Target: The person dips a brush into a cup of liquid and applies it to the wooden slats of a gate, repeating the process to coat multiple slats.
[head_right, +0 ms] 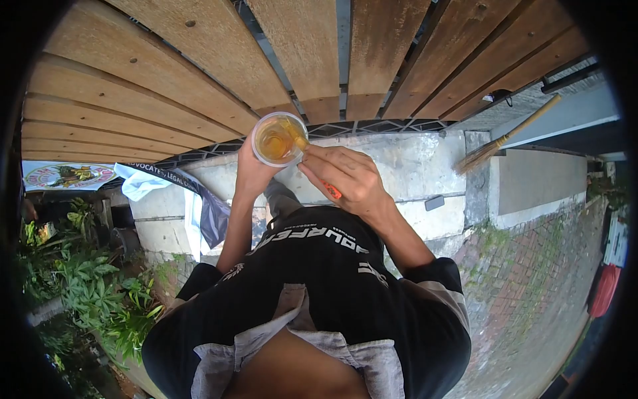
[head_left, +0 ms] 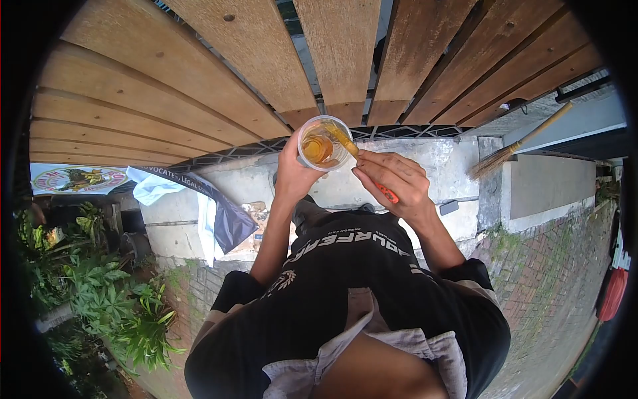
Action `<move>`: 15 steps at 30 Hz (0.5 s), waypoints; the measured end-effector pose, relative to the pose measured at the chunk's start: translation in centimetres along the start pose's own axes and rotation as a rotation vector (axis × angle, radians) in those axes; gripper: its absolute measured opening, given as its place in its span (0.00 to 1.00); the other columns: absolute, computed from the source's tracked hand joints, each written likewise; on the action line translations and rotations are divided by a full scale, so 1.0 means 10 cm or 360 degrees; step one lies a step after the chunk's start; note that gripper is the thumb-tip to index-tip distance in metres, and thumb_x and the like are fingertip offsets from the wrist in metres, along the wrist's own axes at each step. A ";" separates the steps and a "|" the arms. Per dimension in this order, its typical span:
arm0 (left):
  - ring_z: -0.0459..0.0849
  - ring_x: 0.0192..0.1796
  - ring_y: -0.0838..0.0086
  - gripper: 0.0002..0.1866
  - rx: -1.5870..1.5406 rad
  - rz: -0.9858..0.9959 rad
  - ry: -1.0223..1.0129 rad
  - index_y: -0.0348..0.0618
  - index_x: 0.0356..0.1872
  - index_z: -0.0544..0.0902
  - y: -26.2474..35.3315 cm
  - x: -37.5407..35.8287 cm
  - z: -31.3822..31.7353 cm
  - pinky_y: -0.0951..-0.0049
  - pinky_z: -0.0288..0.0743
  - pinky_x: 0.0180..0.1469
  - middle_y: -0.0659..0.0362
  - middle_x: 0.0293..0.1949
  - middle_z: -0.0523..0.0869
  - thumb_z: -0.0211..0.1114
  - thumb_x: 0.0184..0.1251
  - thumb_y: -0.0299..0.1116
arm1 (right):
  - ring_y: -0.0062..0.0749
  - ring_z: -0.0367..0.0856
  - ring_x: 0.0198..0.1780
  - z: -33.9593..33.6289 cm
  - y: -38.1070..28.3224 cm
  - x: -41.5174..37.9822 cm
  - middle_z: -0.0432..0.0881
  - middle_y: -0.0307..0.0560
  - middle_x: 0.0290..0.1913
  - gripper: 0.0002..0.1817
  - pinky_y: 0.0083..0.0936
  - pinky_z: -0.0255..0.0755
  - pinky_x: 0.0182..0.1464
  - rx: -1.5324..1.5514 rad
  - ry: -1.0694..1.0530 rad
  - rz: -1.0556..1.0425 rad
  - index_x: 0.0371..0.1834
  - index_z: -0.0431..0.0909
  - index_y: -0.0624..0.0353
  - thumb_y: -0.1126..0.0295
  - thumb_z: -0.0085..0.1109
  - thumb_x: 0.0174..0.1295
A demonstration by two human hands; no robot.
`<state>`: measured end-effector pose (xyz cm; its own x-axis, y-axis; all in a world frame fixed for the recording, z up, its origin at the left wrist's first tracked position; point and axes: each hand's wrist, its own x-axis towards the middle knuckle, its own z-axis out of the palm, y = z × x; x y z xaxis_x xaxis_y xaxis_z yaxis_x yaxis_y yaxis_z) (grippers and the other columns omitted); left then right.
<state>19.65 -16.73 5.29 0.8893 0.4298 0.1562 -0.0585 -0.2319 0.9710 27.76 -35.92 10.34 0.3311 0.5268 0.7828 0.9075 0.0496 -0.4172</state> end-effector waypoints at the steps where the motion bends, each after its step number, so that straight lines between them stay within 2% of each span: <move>1: 0.81 0.55 0.72 0.37 0.0004 -0.0018 0.0010 0.38 0.59 0.76 0.00 -0.01 0.00 0.71 0.74 0.59 0.56 0.53 0.84 0.79 0.41 0.21 | 0.41 0.87 0.37 0.02 0.02 -0.02 0.86 0.56 0.39 0.11 0.29 0.83 0.39 0.0002 -0.0001 0.0001 0.35 0.83 0.68 0.79 0.73 0.48; 7: 0.82 0.54 0.72 0.35 -0.0007 -0.0039 -0.0043 0.38 0.58 0.77 0.00 -0.03 -0.04 0.70 0.74 0.58 0.56 0.51 0.84 0.78 0.40 0.21 | 0.42 0.86 0.39 0.06 0.08 -0.06 0.85 0.55 0.44 0.12 0.32 0.82 0.39 -0.0017 -0.0083 -0.0062 0.38 0.84 0.65 0.77 0.70 0.48; 9: 0.82 0.54 0.72 0.35 0.0032 -0.0043 -0.0030 0.38 0.58 0.77 0.05 -0.04 -0.05 0.70 0.74 0.58 0.56 0.51 0.84 0.78 0.41 0.22 | 0.42 0.87 0.40 0.07 0.07 -0.05 0.86 0.55 0.41 0.12 0.30 0.83 0.40 -0.0072 -0.0121 -0.0129 0.35 0.83 0.66 0.79 0.74 0.46; 15: 0.82 0.54 0.73 0.36 0.0001 -0.0064 -0.0014 0.38 0.58 0.77 -0.03 -0.05 -0.05 0.71 0.74 0.57 0.56 0.50 0.85 0.79 0.42 0.23 | 0.44 0.86 0.42 0.09 0.08 -0.08 0.85 0.56 0.44 0.12 0.31 0.83 0.43 -0.0070 -0.0235 -0.0139 0.35 0.83 0.65 0.79 0.73 0.47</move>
<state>18.99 -16.39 5.03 0.8949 0.4310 0.1156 -0.0223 -0.2154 0.9763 28.03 -35.57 8.93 0.2121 0.6410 0.7376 0.9427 0.0648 -0.3274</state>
